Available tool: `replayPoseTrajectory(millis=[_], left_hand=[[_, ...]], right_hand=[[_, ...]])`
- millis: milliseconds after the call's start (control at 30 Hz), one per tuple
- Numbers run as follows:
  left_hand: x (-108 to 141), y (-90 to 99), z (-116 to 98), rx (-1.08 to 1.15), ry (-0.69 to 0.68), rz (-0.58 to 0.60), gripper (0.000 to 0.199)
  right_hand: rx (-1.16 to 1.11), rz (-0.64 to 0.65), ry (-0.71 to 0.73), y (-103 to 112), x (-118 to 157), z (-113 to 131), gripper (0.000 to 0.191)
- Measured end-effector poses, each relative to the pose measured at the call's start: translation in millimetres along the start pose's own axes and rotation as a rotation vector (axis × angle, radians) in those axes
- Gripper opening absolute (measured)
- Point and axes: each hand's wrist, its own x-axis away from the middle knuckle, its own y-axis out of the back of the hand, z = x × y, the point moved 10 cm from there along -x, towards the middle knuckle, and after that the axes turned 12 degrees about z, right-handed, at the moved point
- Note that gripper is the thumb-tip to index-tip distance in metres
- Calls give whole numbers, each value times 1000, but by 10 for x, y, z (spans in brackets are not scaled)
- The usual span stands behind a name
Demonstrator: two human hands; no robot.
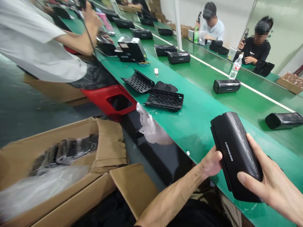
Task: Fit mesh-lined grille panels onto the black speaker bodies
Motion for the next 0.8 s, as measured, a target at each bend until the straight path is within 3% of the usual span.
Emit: replayPoseTrajectory(millis=[133, 500, 800], left_hand=[[-16, 59, 28, 7, 16, -9, 95], [-73, 34, -26, -1, -38, -2, 87], [-37, -12, -129, -45, -40, -76, 96]], right_hand=[[-58, 27, -74, -22, -2, 119, 98], [-59, 53, -80, 8, -43, 192, 100], [20, -6, 5, 30, -46, 261, 100]])
